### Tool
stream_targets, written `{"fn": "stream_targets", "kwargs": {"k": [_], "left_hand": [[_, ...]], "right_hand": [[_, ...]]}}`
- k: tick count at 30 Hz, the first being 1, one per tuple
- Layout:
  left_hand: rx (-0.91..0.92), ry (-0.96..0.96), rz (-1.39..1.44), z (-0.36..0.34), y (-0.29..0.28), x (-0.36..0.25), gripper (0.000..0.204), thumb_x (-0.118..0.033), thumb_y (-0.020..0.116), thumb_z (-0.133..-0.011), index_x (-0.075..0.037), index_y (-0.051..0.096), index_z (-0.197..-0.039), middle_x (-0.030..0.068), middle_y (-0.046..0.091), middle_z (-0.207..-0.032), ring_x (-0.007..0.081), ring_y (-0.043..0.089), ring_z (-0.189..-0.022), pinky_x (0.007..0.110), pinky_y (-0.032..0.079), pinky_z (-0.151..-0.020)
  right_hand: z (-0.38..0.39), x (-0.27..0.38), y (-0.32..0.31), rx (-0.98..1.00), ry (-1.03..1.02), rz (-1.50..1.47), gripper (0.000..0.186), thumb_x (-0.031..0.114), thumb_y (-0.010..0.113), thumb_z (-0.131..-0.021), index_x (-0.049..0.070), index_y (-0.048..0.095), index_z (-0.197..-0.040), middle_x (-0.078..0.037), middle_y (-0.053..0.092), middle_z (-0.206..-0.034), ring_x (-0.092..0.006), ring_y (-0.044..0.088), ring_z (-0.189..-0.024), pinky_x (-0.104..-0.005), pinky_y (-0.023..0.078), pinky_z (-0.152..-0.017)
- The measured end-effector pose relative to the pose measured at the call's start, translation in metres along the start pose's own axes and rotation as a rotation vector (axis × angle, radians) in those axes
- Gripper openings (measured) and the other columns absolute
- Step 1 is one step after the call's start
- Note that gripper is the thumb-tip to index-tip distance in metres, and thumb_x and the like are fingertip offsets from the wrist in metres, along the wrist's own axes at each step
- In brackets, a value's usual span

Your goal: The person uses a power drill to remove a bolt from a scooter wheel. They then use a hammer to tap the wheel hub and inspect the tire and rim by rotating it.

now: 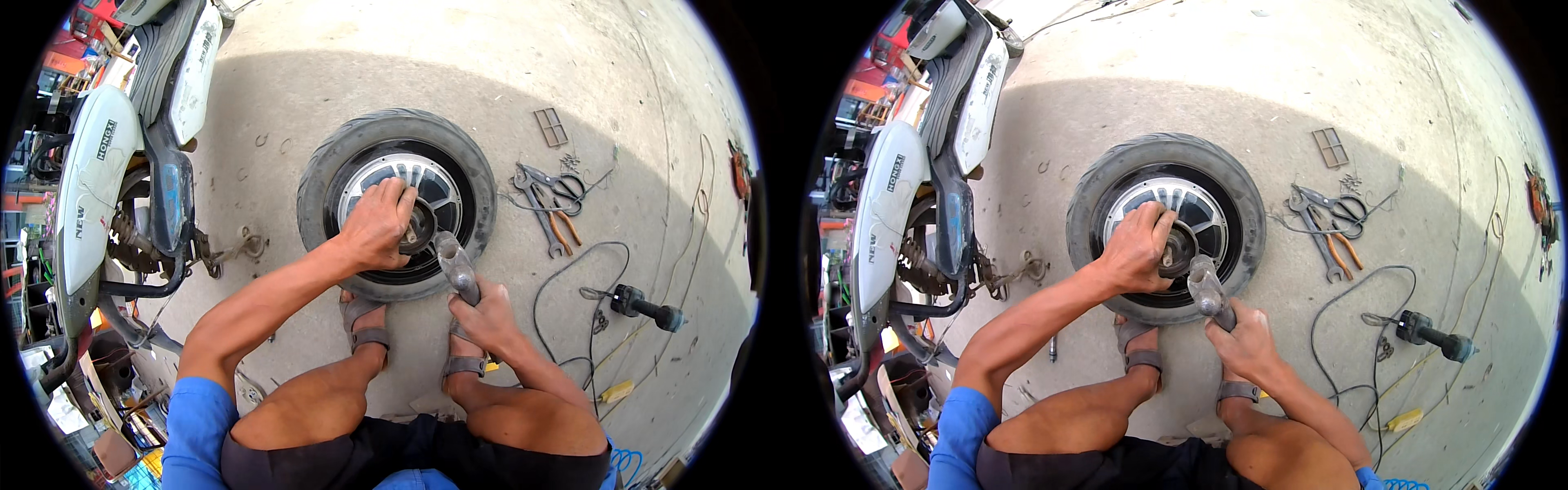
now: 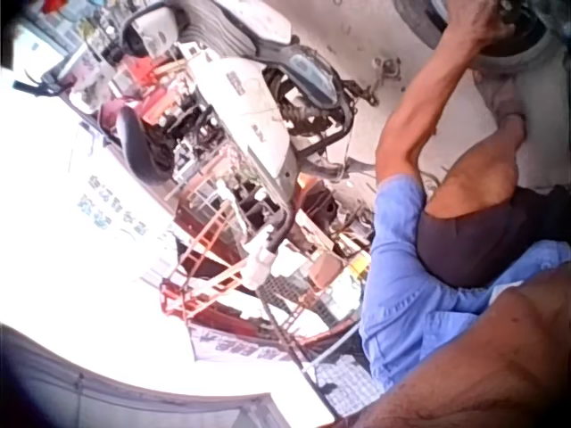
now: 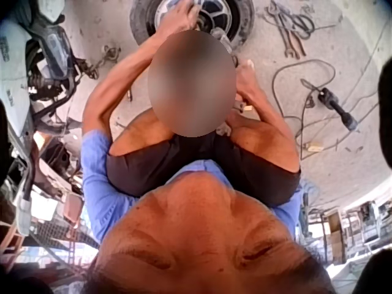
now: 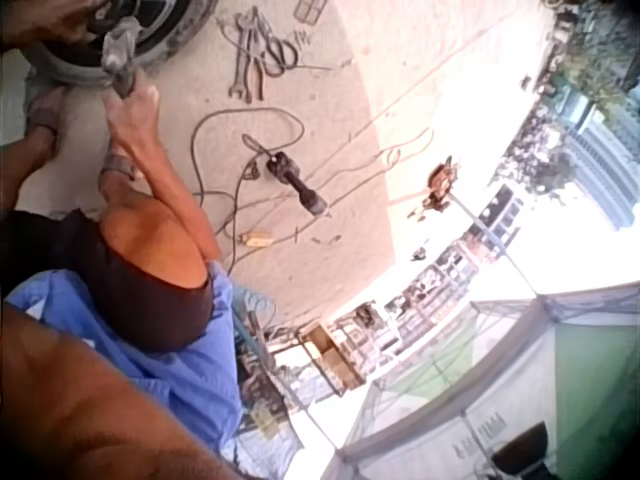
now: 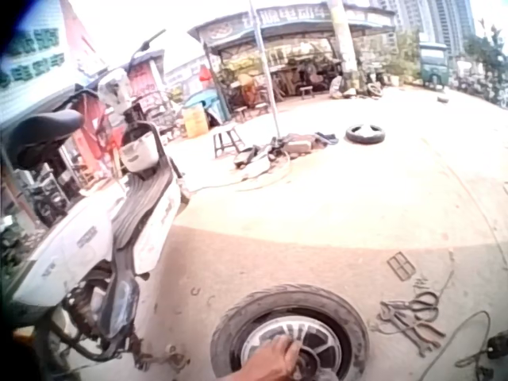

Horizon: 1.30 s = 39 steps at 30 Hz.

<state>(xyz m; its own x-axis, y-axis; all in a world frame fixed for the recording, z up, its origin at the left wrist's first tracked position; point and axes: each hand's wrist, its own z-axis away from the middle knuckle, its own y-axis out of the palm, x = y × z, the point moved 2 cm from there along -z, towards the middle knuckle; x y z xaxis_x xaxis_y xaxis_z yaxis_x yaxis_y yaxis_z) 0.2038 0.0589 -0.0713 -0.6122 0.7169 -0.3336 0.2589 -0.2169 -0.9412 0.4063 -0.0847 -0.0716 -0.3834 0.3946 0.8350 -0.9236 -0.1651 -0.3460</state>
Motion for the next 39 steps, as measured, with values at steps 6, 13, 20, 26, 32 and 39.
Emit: {"fn": "stream_targets", "kwargs": {"k": [6, 13, 20, 26, 32, 39], "left_hand": [[-0.034, -0.053, 0.1, -0.003, -0.007, 0.001, 0.098, -0.024, 0.093, -0.044, 0.009, 0.053, -0.128, 0.0217, 0.052, -0.115, 0.0405, 0.057, -0.106, 0.045, 0.051, -0.092], [-0.002, -0.16, 0.283, 0.016, -0.023, -0.018, 0.093, -0.029, 0.091, -0.046, 0.011, 0.055, -0.123, 0.0235, 0.051, -0.111, 0.0413, 0.057, -0.105, 0.045, 0.052, -0.09], [-0.024, -0.119, 0.308, 0.032, -0.038, -0.025, 0.094, -0.029, 0.092, -0.046, 0.009, 0.056, -0.125, 0.0233, 0.051, -0.113, 0.0407, 0.057, -0.106, 0.046, 0.052, -0.089], [-0.031, -0.054, 0.256, 0.027, -0.022, -0.025, 0.098, -0.028, 0.093, -0.045, 0.008, 0.055, -0.128, 0.0227, 0.051, -0.114, 0.0406, 0.058, -0.105, 0.047, 0.053, -0.088], [-0.067, -0.034, 0.266, 0.029, -0.028, -0.027, 0.097, -0.025, 0.093, -0.045, 0.013, 0.056, -0.126, 0.0248, 0.051, -0.113, 0.0431, 0.059, -0.103, 0.046, 0.053, -0.089], [-0.023, -0.107, 0.259, 0.032, -0.031, -0.021, 0.097, -0.028, 0.093, -0.047, 0.007, 0.055, -0.128, 0.022, 0.051, -0.115, 0.0413, 0.058, -0.106, 0.048, 0.052, -0.087]], "right_hand": [[-0.005, 0.056, -0.041, 0.177, -0.043, -0.081, 0.032, 0.024, 0.07, -0.089, -0.007, 0.061, -0.094, -0.024, 0.062, -0.07, -0.0389, 0.063, -0.065, -0.0466, 0.049, -0.065], [0.004, 0.112, -0.059, 0.408, -0.041, -0.112, 0.035, 0.028, 0.065, -0.098, -0.007, 0.06, -0.094, -0.014, 0.062, -0.067, -0.0208, 0.063, -0.063, -0.0397, 0.05, -0.061], [0.038, 0.161, -0.059, 0.472, -0.024, -0.103, 0.043, 0.035, 0.058, -0.105, -0.006, 0.061, -0.093, -0.011, 0.061, -0.066, -0.0202, 0.06, -0.061, -0.0384, 0.049, -0.058], [0.025, 0.125, -0.05, 0.396, -0.049, -0.016, 0.047, 0.039, 0.056, -0.106, -0.006, 0.062, -0.092, -0.012, 0.06, -0.065, -0.0194, 0.059, -0.061, -0.0384, 0.049, -0.058], [0.03, 0.111, -0.037, 0.453, 0.013, -0.019, 0.045, 0.038, 0.056, -0.106, -0.006, 0.062, -0.101, -0.009, 0.059, -0.065, -0.0135, 0.053, -0.055, -0.0353, 0.045, -0.053], [0.048, 0.136, -0.054, 0.385, -0.257, -0.2, 0.043, 0.037, 0.056, -0.106, -0.006, 0.062, -0.103, -0.01, 0.062, -0.066, -0.0141, 0.059, -0.058, -0.0339, 0.046, -0.054]]}}
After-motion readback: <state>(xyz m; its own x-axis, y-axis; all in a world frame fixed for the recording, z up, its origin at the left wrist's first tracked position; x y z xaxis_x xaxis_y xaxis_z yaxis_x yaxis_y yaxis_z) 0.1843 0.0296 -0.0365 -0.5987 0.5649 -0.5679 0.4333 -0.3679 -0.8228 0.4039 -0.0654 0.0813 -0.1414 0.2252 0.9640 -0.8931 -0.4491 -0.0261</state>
